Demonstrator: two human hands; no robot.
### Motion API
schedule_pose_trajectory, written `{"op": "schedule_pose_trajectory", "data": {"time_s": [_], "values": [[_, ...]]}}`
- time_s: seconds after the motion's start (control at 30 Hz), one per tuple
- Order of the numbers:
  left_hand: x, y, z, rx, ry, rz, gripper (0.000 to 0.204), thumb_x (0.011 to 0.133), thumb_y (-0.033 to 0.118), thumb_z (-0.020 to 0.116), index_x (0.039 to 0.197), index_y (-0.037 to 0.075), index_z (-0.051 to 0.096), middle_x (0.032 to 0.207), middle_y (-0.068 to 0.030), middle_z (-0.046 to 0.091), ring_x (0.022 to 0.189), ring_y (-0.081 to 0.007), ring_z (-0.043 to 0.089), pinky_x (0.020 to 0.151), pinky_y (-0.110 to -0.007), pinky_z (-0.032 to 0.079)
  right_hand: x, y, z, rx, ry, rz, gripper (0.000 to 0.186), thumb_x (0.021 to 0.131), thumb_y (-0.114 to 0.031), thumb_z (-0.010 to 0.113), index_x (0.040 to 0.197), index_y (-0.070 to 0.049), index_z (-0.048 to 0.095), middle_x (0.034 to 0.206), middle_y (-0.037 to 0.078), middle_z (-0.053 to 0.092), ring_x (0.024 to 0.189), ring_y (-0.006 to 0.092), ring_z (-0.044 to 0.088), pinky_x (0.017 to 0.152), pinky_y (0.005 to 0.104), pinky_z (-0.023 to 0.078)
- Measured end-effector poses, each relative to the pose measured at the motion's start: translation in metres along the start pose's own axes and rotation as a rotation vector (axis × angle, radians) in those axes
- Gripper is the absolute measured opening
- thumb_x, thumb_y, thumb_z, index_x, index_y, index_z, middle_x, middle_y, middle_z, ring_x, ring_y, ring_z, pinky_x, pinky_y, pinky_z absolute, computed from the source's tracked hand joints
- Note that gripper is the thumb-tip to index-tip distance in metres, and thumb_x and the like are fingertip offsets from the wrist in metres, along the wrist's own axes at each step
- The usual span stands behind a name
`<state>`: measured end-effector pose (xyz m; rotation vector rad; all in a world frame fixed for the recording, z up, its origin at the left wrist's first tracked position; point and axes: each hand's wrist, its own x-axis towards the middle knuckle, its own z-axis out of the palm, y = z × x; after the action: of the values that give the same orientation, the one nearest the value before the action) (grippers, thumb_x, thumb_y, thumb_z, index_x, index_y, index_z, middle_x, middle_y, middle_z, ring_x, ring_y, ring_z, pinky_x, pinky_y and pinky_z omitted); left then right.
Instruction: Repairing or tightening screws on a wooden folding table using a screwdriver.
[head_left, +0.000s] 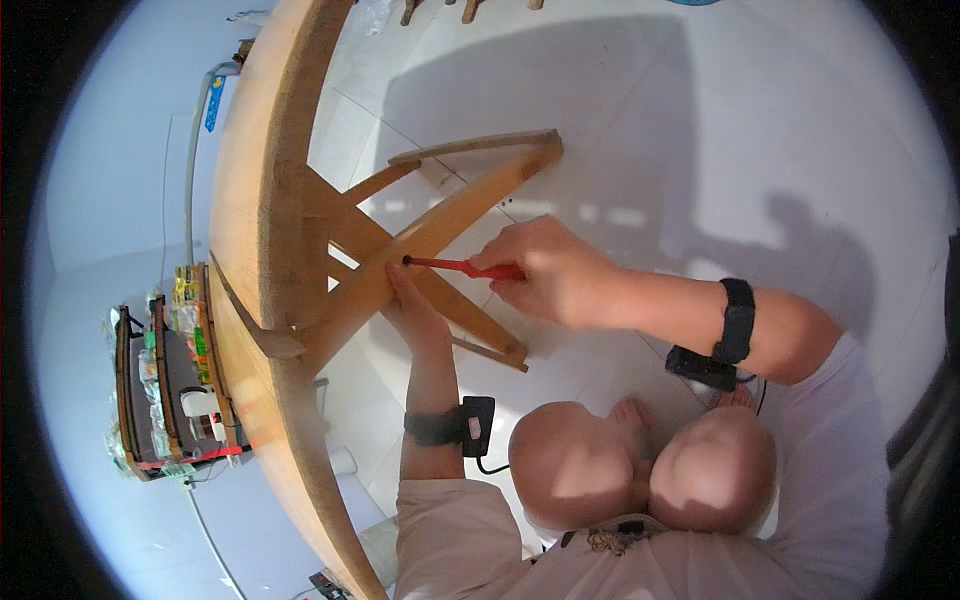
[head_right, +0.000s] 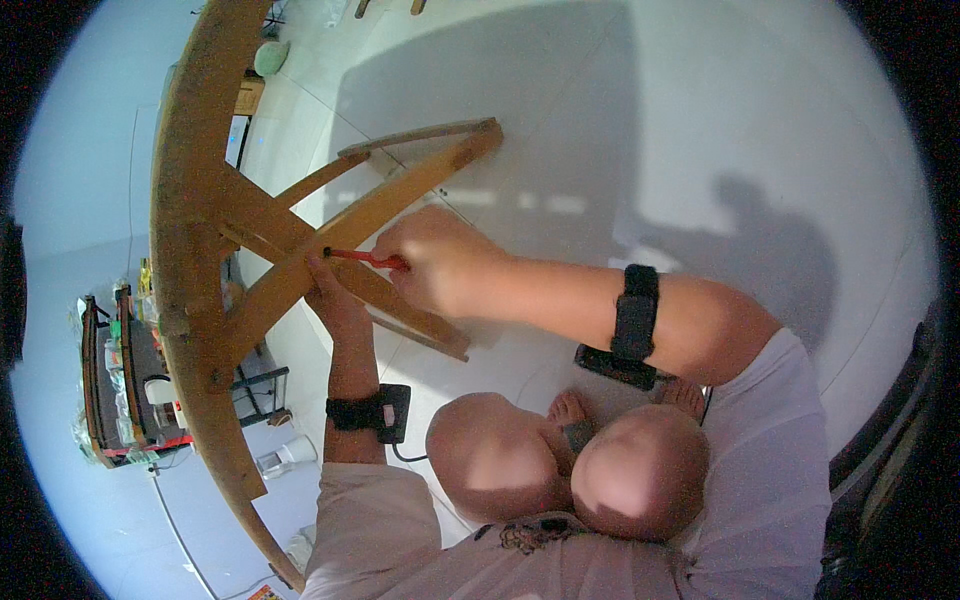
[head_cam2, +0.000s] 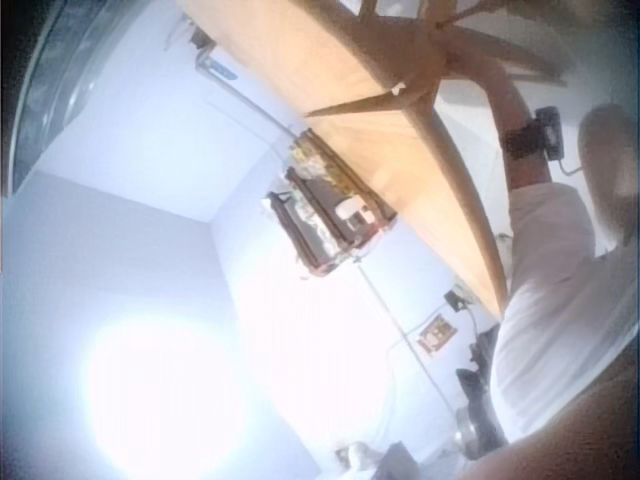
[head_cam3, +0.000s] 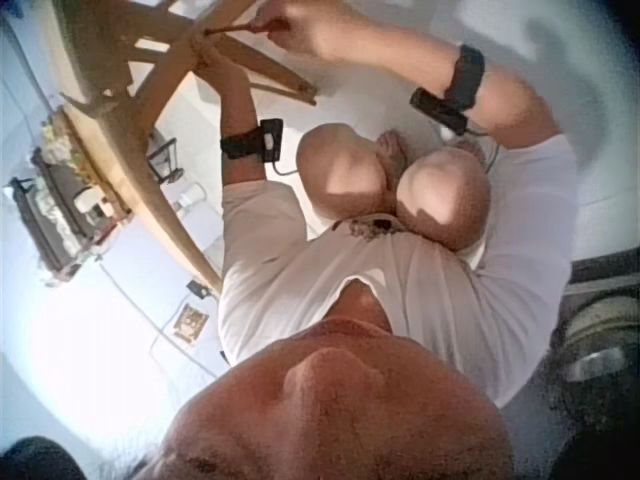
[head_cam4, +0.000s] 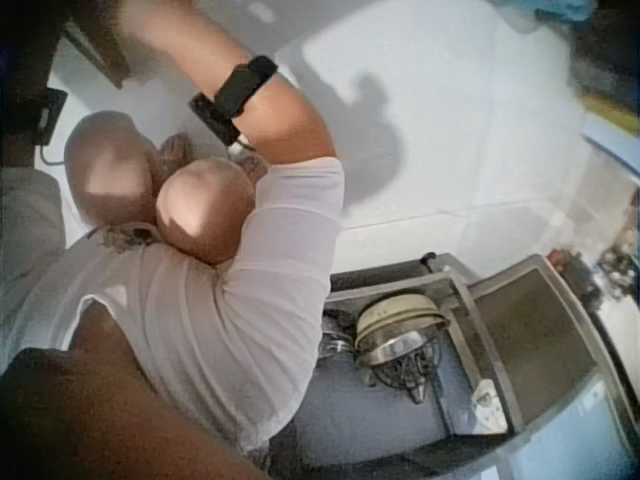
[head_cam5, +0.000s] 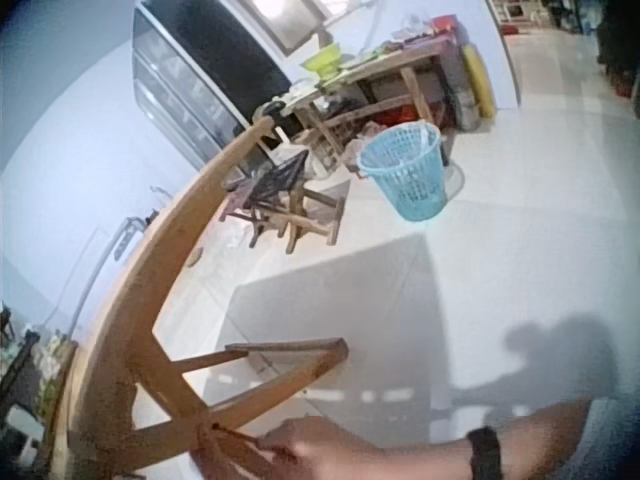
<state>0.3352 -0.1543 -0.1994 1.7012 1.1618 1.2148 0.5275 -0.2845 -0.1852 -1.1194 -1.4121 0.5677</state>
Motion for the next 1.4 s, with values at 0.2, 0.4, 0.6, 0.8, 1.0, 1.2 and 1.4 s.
{"op": "schedule_pose_trajectory", "data": {"time_s": [0.2,0.4,0.6,0.8,1.0,1.2,1.4], "values": [[0.002,-0.001,0.001,-0.016,0.004,0.002,0.053,0.084,0.035,0.051,0.122,0.005,0.031,0.114,-0.0100,0.043,0.101,-0.0221,0.046,0.084,-0.032,0.041,-0.008,0.010,0.003,1.143,-0.027,0.834,0.020,0.070,-0.003,0.059,0.089,0.003,0.058,0.064,0.008,0.059,0.045,0.0101,0.052,0.036,0.0209,0.034],[0.004,-0.002,-0.010,-0.036,-0.015,-0.034,0.038,0.086,0.023,0.050,0.113,-0.002,0.041,0.112,-0.0110,0.048,0.100,-0.0187,0.047,0.088,-0.029,0.035,-0.014,-0.008,0.007,-0.114,0.180,-0.157,0.021,0.065,-0.002,0.057,0.086,-0.001,0.056,0.086,0.012,0.053,0.061,0.0157,0.052,0.040,0.0218,0.038],[-0.003,0.011,-0.003,-0.012,-0.007,-0.006,0.039,0.087,0.023,0.050,0.114,-0.002,0.039,0.114,-0.0124,0.047,0.101,-0.0191,0.046,0.088,-0.028,0.035,-0.008,-0.002,0.001,-0.697,-0.157,-0.537,0.021,0.061,-0.014,0.056,0.079,-0.004,0.059,0.090,0.006,0.051,0.061,0.0161,0.051,0.050,0.0247,0.045],[-0.003,0.017,0.008,-0.086,0.007,0.004,0.038,0.087,0.023,0.049,0.113,-0.003,0.040,0.113,-0.0127,0.047,0.101,-0.0196,0.046,0.088,-0.029,0.036,-0.002,-0.007,0.000,-0.181,0.099,-0.231,0.018,0.064,-0.002,0.058,0.082,-0.002,0.060,0.083,0.009,0.054,0.056,0.0152,0.048,0.047,0.0229,0.043],[0.001,0.011,0.009,-0.152,0.068,0.006,0.037,0.086,0.022,0.050,0.112,-0.004,0.041,0.110,-0.0116,0.048,0.100,-0.0185,0.046,0.088,-0.028,0.035,-0.013,0.007,0.012,1.194,0.064,0.866,0.016,0.068,-0.001,0.059,0.084,0.003,0.056,0.070,0.008,0.055,0.050,0.0110,0.046,0.038,0.0218,0.029],[0.007,-0.006,-0.010,-0.126,-0.005,-0.026,0.036,0.085,0.022,0.051,0.111,-0.002,0.041,0.110,-0.0095,0.048,0.099,-0.0176,0.047,0.087,-0.028,0.036,-0.013,0.007,-0.001,-0.402,0.146,-0.349,0.015,0.064,-0.004,0.059,0.078,-0.005,0.056,0.075,0.008,0.053,0.055,0.0139,0.049,0.039,0.0215,0.038],[0.000,0.009,0.000,-0.079,-0.012,-0.005,0.036,0.086,0.022,0.051,0.111,-0.002,0.041,0.108,-0.0095,0.048,0.098,-0.0179,0.047,0.088,-0.028,0.036,-0.004,-0.002,-0.004,-0.676,-0.088,-0.515,0.013,0.061,-0.009,0.057,0.073,-0.005,0.058,0.077,0.007,0.052,0.055,0.0145,0.050,0.044,0.0249,0.044]]}}
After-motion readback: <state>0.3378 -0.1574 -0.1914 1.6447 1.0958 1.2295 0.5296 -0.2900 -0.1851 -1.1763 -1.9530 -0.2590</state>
